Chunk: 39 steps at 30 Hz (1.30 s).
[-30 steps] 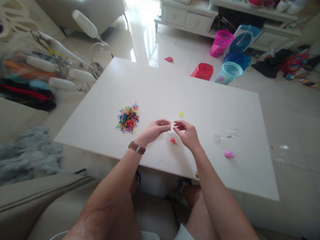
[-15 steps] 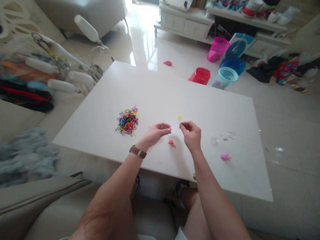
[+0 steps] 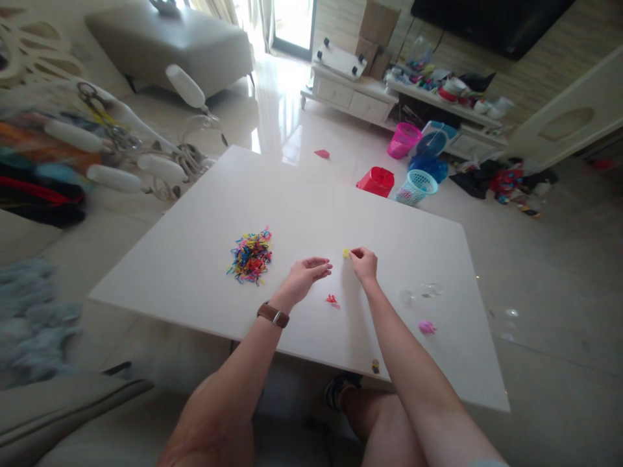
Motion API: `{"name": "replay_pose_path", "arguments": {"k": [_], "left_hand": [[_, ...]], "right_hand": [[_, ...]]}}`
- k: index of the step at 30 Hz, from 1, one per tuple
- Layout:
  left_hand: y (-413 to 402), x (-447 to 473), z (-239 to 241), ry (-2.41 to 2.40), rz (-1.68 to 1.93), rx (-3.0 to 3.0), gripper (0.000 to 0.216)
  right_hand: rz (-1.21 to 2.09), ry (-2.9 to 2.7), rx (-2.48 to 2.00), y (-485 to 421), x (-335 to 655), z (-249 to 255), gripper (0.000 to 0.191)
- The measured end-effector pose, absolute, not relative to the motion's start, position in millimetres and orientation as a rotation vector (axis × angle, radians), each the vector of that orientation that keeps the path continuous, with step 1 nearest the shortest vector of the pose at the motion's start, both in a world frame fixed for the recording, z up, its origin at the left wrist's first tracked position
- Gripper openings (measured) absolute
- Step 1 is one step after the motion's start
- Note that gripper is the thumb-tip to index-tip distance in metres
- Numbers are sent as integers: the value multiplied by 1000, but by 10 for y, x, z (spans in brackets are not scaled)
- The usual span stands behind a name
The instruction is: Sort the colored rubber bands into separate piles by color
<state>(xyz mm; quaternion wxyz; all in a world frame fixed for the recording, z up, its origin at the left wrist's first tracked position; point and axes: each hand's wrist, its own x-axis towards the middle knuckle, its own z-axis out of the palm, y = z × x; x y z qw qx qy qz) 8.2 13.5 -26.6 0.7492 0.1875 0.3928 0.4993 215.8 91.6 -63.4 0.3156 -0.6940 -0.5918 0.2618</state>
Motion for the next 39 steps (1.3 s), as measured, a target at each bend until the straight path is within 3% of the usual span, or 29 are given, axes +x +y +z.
{"name": "replay_pose_path", "arguments": {"k": [7, 16, 25, 33, 39], "left_hand": [[142, 24, -219, 868, 1077, 443, 39], [-22, -7, -151, 767, 751, 665, 65], [34, -48, -211, 824, 702, 710, 45], [138, -57, -204, 900, 823, 691, 28], [194, -211, -257, 1096, 935, 727, 30]], "right_hand": [[701, -1426, -1784, 889, 2045, -508, 31], [1308, -1322, -1426, -95, 1847, -149, 30], [1567, -1262, -1309, -27, 1800, -126, 24], [1430, -1103, -1342, 113, 1664, -145, 23], [1341, -1105, -1351, 115, 1657, -129, 29]]}}
